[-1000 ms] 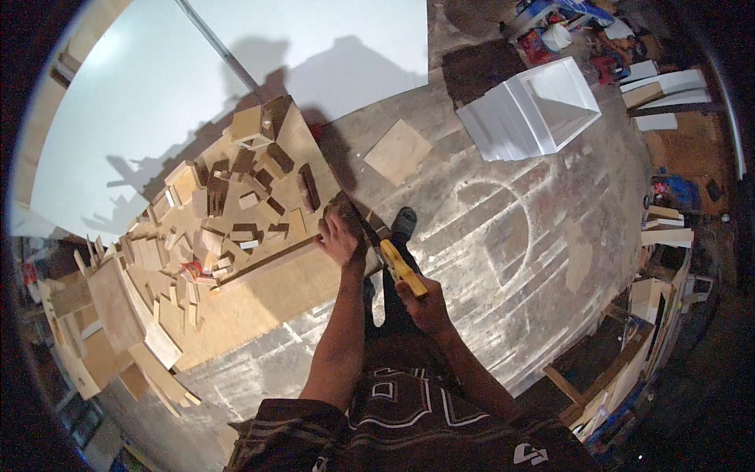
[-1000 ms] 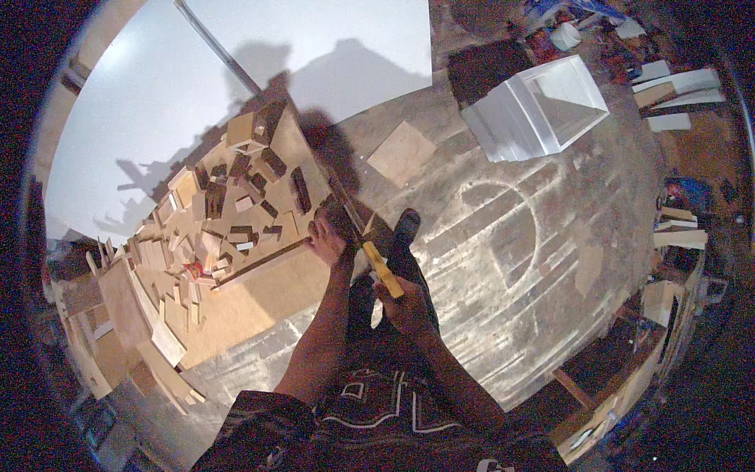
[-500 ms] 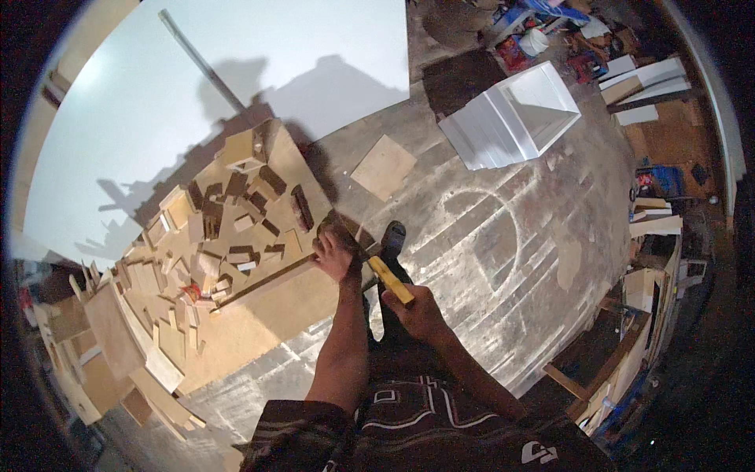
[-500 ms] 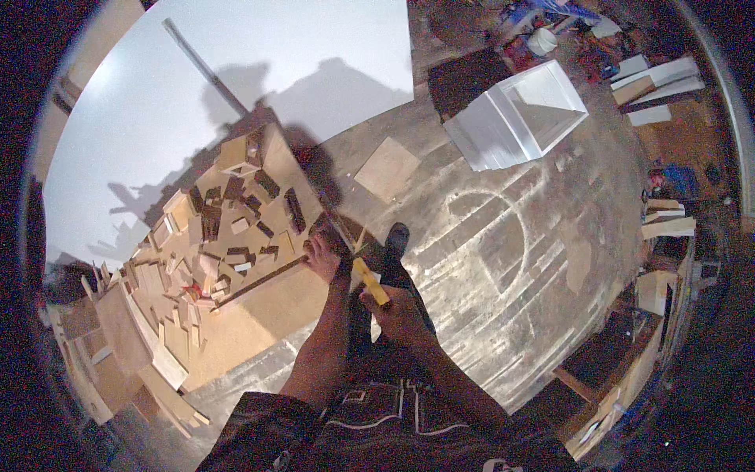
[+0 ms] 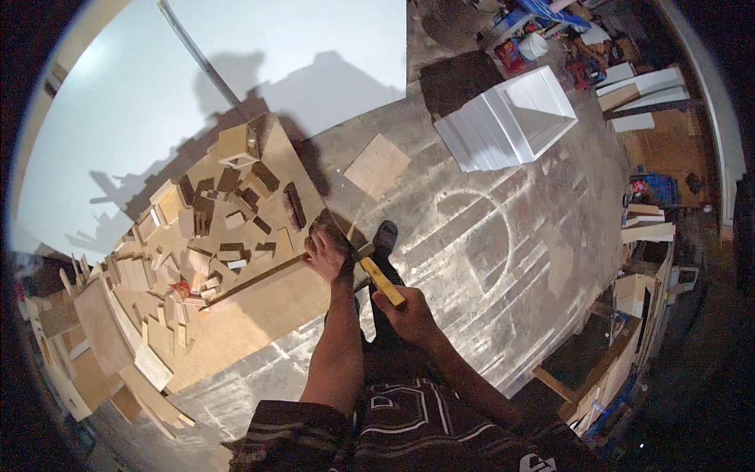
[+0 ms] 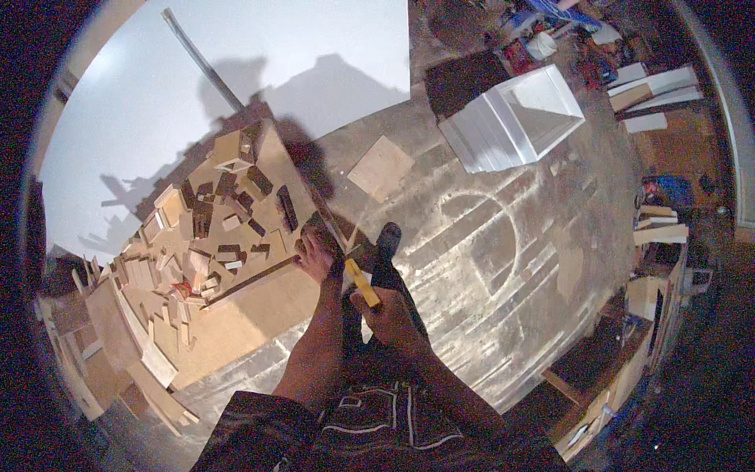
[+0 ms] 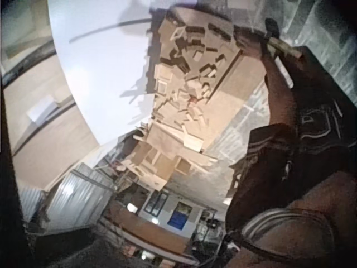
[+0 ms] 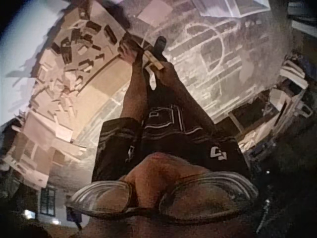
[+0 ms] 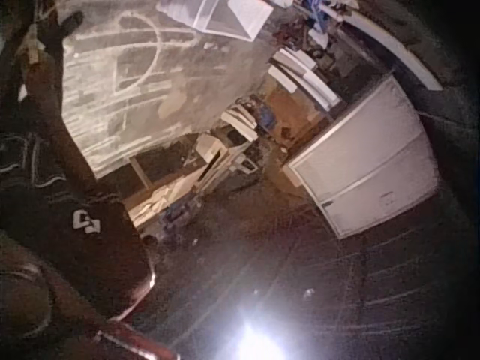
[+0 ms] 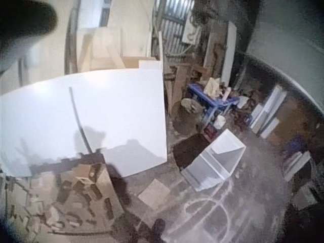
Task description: The person applies adhesive with a small spreader to wooden pieces, joins them together, and then uses a hand saw to cut a thin wooden board on the workshop floor.
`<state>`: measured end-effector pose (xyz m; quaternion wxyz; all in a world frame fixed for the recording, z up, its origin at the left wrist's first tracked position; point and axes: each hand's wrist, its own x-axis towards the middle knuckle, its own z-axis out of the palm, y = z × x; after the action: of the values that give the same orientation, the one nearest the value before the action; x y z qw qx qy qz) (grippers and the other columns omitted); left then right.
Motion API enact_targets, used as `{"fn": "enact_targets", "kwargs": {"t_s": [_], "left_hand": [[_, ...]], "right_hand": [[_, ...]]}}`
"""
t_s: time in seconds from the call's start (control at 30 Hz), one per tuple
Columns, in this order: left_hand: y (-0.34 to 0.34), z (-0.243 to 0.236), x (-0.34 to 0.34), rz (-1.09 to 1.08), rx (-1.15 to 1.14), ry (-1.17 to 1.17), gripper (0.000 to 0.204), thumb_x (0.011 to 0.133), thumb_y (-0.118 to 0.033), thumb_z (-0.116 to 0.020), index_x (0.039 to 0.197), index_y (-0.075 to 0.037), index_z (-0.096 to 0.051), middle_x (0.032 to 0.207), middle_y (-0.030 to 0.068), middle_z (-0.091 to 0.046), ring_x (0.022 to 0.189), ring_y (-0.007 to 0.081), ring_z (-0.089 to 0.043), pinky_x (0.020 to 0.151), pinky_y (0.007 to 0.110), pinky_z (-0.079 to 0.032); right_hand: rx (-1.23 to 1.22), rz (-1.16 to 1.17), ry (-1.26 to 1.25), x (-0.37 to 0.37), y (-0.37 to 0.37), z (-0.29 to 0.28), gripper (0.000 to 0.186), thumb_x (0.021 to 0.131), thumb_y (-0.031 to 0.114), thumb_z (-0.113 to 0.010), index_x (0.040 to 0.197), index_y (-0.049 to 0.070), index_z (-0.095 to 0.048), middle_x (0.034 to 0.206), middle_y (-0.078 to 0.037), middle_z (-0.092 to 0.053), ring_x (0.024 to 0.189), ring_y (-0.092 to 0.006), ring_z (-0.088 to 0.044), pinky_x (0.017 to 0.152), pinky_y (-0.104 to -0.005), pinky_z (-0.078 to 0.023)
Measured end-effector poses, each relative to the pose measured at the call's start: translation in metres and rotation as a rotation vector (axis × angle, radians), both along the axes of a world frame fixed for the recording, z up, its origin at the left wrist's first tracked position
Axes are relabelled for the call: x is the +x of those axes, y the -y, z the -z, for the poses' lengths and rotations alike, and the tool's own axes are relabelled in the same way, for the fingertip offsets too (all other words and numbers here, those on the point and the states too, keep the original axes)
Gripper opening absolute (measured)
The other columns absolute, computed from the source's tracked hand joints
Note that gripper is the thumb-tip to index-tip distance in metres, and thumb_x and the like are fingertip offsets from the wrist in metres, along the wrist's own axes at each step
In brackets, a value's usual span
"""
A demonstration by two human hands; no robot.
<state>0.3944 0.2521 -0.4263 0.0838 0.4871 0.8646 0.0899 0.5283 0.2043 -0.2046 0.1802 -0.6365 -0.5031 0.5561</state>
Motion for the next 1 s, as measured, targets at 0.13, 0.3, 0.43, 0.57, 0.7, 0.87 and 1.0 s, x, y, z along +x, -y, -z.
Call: {"fn": "enact_targets", "kwargs": {"t_s": [0.13,0.3,0.43,0.57,0.7,0.87,1.0], "left_hand": [[0.009,0.019,-0.011,-0.004,-0.005,-0.186,0.055,0.083,-0.036,-0.060,0.133,-0.014,-0.051,0.135,0.0020,-0.054,0.129,0.0260,-0.043,0.099,0.059,-0.033],[-0.004,0.014,-0.004,-0.004,-0.088,-0.072,0.055,0.083,-0.036,-0.060,0.132,-0.013,-0.052,0.135,0.0023,-0.053,0.130,0.0253,-0.042,0.100,0.057,-0.033],[0.004,0.012,-0.006,0.008,-0.082,-0.128,0.056,0.084,-0.035,-0.060,0.134,-0.013,-0.052,0.137,0.0018,-0.053,0.130,0.0237,-0.043,0.101,0.056,-0.032],[0.004,0.019,-0.010,0.039,-0.067,-0.184,0.057,0.084,-0.033,-0.059,0.136,-0.013,-0.051,0.141,0.0006,-0.051,0.128,0.0238,-0.045,0.100,0.054,-0.033],[-0.001,0.002,-0.003,0.032,-0.124,-0.044,0.062,0.082,-0.031,-0.059,0.140,-0.011,-0.047,0.142,0.0007,-0.051,0.126,0.0241,-0.046,0.099,0.052,-0.033],[0.003,0.028,-0.009,0.039,0.115,-0.185,0.060,0.082,-0.029,-0.057,0.140,-0.011,-0.048,0.140,0.0017,-0.052,0.126,0.0253,-0.045,0.098,0.050,-0.034],[0.003,0.023,-0.008,0.026,0.029,-0.090,0.060,0.081,-0.030,-0.059,0.138,-0.011,-0.050,0.141,0.0027,-0.052,0.127,0.0266,-0.044,0.098,0.051,-0.034]], "right_hand": [[0.017,-0.013,-0.023,0.004,0.016,-0.034,0.035,0.098,0.030,-0.065,0.080,0.000,-0.058,0.064,0.001,-0.051,0.062,-0.0079,-0.044,0.053,-0.0288,-0.038],[0.013,-0.007,0.003,0.005,0.004,-0.028,0.035,0.099,0.030,-0.063,0.083,-0.001,-0.060,0.065,-0.001,-0.053,0.062,-0.0083,-0.046,0.055,-0.0297,-0.040],[0.017,-0.003,0.012,0.012,0.024,-0.050,0.037,0.098,0.031,-0.064,0.081,-0.002,-0.058,0.064,-0.002,-0.053,0.062,-0.0091,-0.045,0.055,-0.0309,-0.041],[-0.041,0.002,0.003,0.009,0.018,-0.032,0.036,0.097,0.031,-0.065,0.082,-0.001,-0.059,0.064,-0.004,-0.053,0.062,-0.0100,-0.047,0.056,-0.0311,-0.042],[-0.037,0.002,0.037,0.011,0.019,-0.021,0.034,0.097,0.030,-0.065,0.082,0.000,-0.059,0.064,-0.002,-0.052,0.062,-0.0091,-0.046,0.055,-0.0301,-0.040],[0.009,0.006,-0.041,0.015,0.021,-0.046,0.032,0.098,0.028,-0.064,0.081,0.001,-0.059,0.064,-0.001,-0.052,0.062,-0.0087,-0.045,0.054,-0.0303,-0.039],[-0.047,0.009,-0.022,0.008,0.018,-0.023,0.033,0.099,0.027,-0.063,0.080,0.000,-0.058,0.064,-0.001,-0.051,0.061,-0.0089,-0.045,0.054,-0.0300,-0.039]]}}
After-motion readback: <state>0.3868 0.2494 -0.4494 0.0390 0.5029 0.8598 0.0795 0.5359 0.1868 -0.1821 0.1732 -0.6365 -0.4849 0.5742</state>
